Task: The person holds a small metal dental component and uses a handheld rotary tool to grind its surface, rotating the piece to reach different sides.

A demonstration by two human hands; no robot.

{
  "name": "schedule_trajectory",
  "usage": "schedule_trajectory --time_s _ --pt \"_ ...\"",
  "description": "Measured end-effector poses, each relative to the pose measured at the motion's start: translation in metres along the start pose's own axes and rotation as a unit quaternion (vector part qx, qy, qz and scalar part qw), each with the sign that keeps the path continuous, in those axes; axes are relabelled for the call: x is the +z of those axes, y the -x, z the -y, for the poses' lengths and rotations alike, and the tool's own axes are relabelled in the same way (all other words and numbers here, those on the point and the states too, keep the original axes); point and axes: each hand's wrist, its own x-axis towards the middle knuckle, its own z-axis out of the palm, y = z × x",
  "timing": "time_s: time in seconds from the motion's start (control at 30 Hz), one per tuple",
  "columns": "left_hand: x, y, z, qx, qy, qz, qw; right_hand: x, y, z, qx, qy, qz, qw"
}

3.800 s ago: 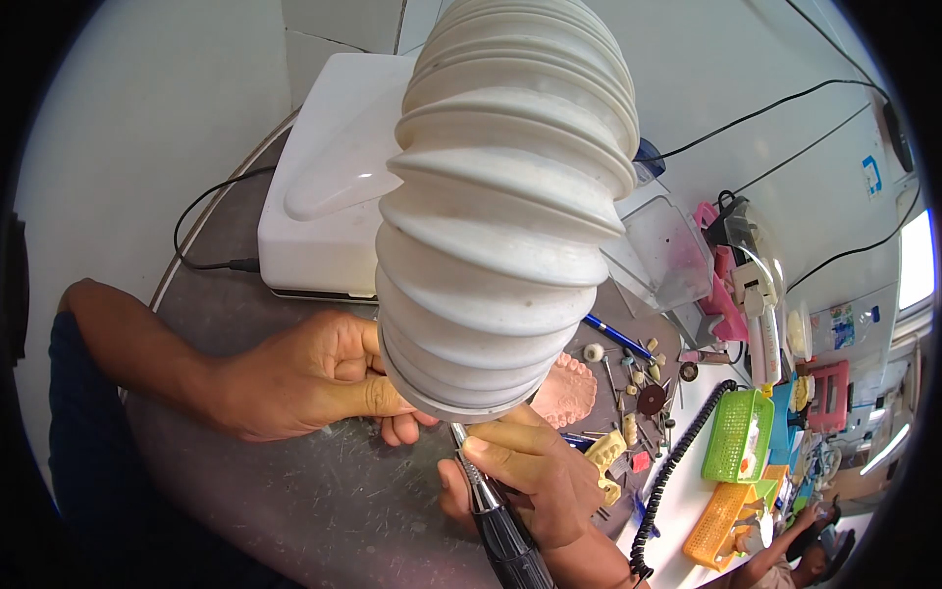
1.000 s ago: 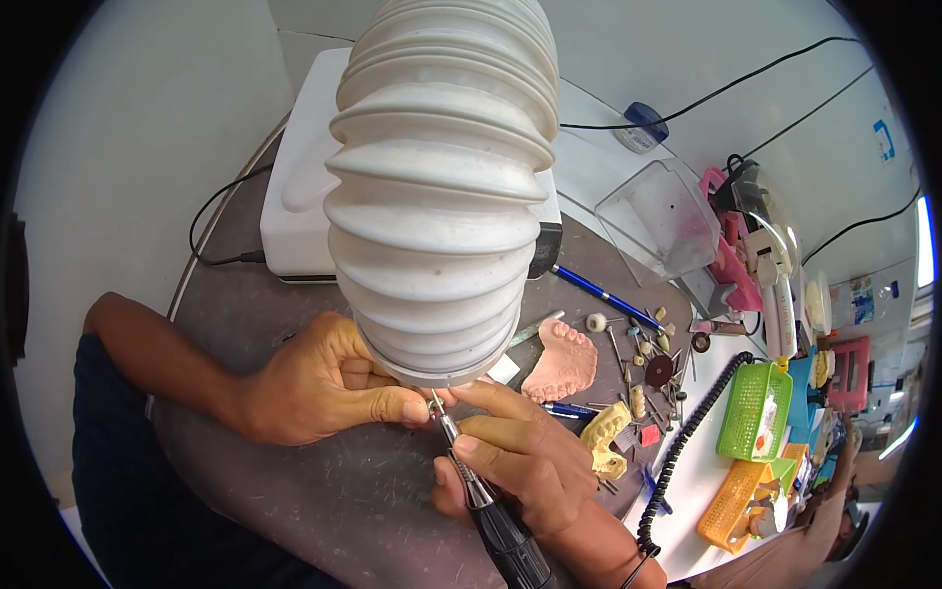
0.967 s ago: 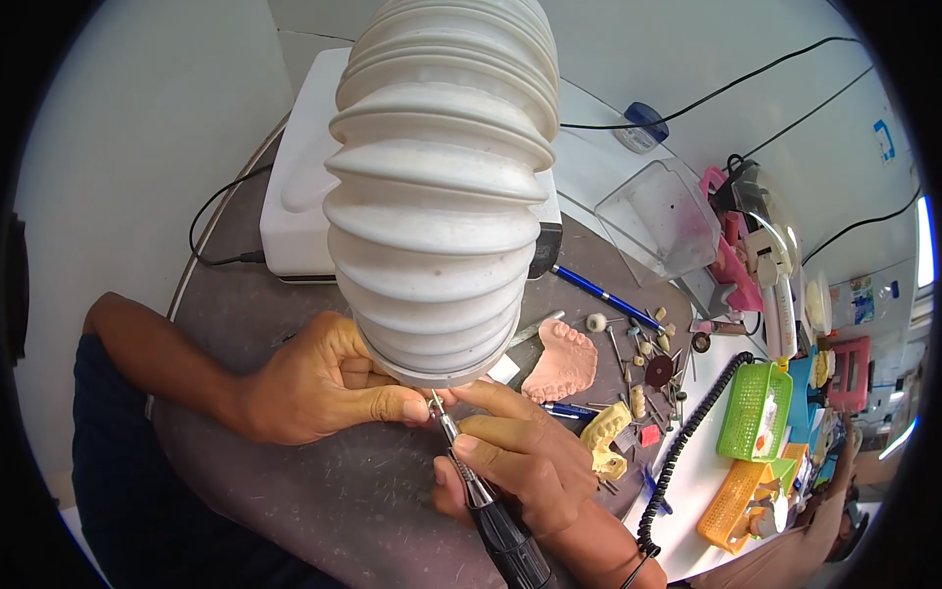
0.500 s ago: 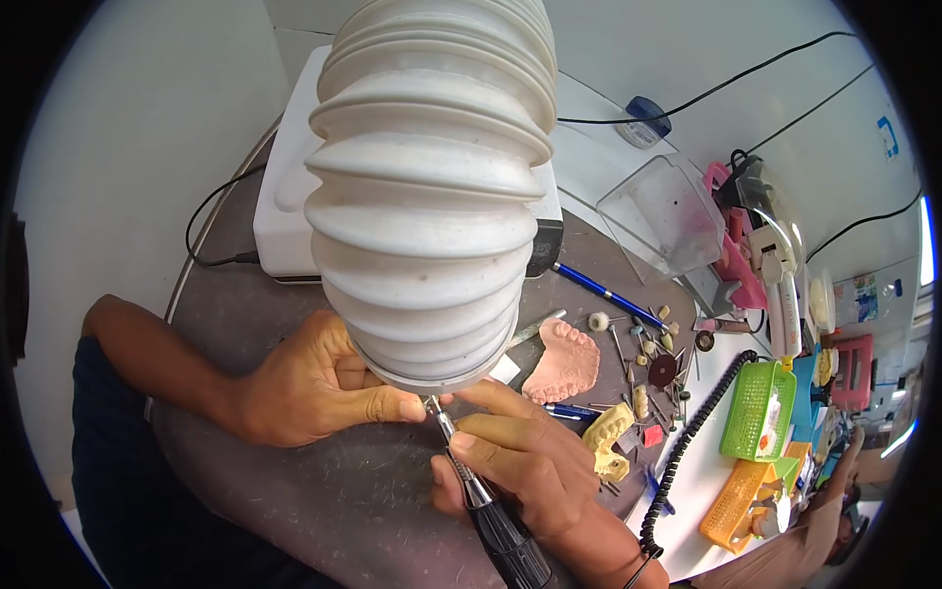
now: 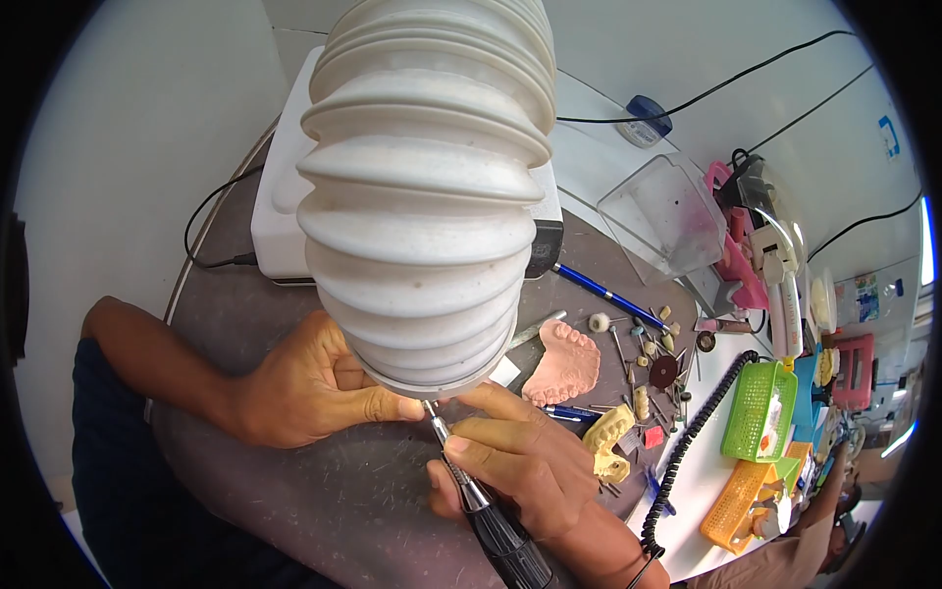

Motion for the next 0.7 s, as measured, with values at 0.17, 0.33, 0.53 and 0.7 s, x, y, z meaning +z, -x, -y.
schedule_trajectory --time_s 0.17,0.33,0.53,0.7 --pt "0.0001 0.0007 0.0005 0.004 -0.01 -0.003 1.0 0.0014 0.002 -0.0019 -0.001 0.003 -0.008 1.0" --pt "-0.0004 0.0004 0.0013 0.01 -0.01 -0.003 1.0 0.0013 0.0018 -0.0002 -0.002 0.011 -0.006 1.0" --pt "-0.0012 0.0005 0.0018 0.012 -0.019 0.0 1.0 0.0016 0.0016 -0.0002 0.004 0.002 -0.003 1.0" --pt "-0.0007 0.0006 0.0006 0.011 -0.019 0.0 1.0 0.0012 0.0013 -0.0001 -0.004 0.007 -0.007 1.0"
